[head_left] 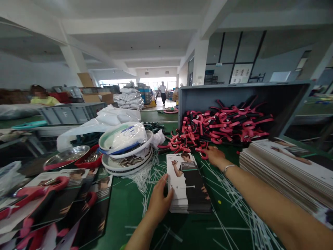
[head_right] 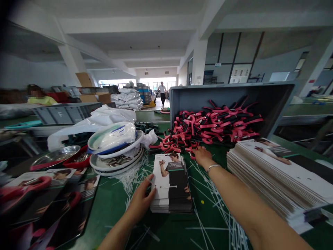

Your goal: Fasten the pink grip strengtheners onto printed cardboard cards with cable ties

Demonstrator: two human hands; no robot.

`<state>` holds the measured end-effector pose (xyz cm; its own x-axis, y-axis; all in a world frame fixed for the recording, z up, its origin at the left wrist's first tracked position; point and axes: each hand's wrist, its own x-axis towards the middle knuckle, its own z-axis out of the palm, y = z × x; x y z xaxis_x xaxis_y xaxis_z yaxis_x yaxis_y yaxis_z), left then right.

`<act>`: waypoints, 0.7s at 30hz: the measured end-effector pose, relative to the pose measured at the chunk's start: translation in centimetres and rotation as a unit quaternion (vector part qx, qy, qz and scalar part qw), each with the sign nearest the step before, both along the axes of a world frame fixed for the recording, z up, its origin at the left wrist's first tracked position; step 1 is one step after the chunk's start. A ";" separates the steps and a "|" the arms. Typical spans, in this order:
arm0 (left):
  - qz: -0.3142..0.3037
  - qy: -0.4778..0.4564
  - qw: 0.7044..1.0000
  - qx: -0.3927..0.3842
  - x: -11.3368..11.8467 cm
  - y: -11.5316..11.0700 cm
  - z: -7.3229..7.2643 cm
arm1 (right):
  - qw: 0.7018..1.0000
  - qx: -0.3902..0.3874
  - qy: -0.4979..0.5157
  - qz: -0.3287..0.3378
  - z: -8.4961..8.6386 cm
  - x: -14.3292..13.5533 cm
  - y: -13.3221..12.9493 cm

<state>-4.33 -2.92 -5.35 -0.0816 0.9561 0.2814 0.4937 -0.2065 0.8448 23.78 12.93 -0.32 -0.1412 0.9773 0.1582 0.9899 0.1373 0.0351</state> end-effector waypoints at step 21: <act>-0.038 0.067 0.996 0.044 1.0 -1.0 0.6 | 0.939 0.122 0.320 -0.015 5.8 0.3 -4.3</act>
<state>-3.36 -3.90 -4.75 0.0344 0.9295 0.3672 0.5802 -0.3177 0.7499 24.09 8.62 5.44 0.0867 0.9028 0.4212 0.8221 0.1740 -0.5422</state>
